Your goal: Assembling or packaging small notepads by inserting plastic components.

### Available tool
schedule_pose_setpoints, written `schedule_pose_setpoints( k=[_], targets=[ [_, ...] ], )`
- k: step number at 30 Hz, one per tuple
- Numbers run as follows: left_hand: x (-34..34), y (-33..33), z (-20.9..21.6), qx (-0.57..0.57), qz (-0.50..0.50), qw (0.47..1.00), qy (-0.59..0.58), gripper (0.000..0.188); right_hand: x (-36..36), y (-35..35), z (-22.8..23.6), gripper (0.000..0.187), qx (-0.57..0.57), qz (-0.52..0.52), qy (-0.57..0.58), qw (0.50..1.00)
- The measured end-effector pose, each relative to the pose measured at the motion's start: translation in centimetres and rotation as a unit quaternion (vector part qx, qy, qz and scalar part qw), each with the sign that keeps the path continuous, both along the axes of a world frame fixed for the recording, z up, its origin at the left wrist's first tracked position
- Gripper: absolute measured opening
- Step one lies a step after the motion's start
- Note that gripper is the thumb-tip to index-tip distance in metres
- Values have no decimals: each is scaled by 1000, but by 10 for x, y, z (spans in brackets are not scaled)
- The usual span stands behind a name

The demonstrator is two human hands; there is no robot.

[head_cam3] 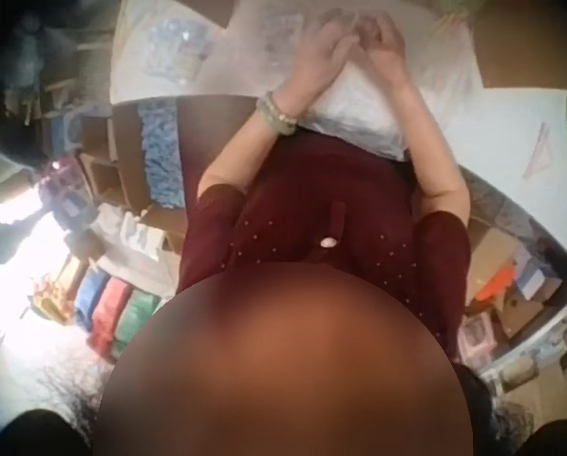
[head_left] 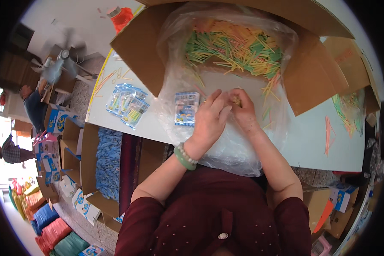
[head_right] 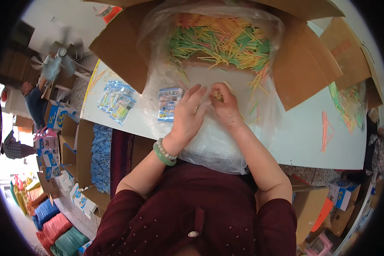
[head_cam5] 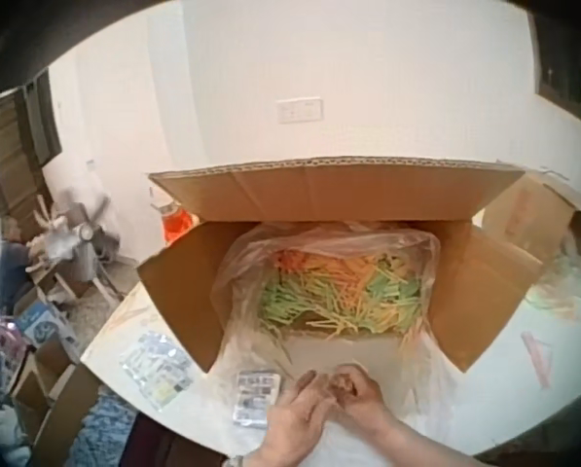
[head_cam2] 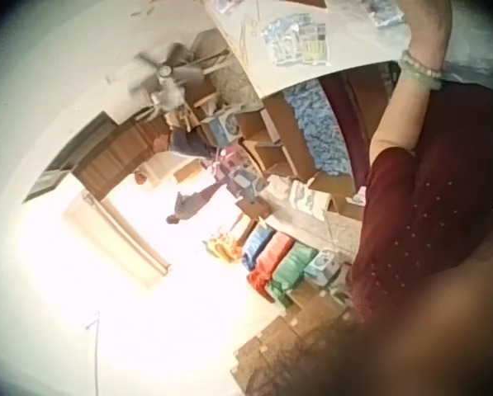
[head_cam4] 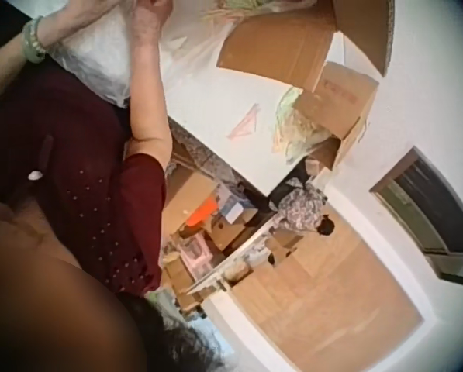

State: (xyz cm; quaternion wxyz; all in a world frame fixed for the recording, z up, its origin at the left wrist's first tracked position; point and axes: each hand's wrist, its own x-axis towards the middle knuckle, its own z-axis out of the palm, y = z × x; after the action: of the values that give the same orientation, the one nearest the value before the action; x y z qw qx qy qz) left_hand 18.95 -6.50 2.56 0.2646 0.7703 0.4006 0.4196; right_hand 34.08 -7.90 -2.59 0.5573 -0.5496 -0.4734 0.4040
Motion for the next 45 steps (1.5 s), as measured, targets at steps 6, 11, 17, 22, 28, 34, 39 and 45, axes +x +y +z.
schedule_pose_setpoints(
  k=[6,11,17,22,28,34,39,45],
  targets=[
    [-71,2,-11,-32,257,937,233,35,-8,-14,3,16,53,-58,-102,992],
    [-69,10,-9,-116,308,913,243,53,5,-18,-15,7,83,83,-190,975],
    [-75,16,-17,-138,317,919,188,42,-14,-20,6,19,66,49,-251,964],
    [-86,24,-28,-165,289,932,144,28,-4,-13,3,22,28,81,-238,968],
    [-98,17,-34,84,292,935,184,10,1,-14,-10,21,74,74,-304,947],
    [-84,4,4,153,252,955,12,11,-20,-22,38,26,-39,4,-2,999],
    [-45,-11,17,-191,26,961,-196,10,-39,-26,66,23,-98,135,26,986],
    [-47,-13,7,-267,-50,929,-252,12,-37,-39,58,13,-118,109,63,985]
  ],
)
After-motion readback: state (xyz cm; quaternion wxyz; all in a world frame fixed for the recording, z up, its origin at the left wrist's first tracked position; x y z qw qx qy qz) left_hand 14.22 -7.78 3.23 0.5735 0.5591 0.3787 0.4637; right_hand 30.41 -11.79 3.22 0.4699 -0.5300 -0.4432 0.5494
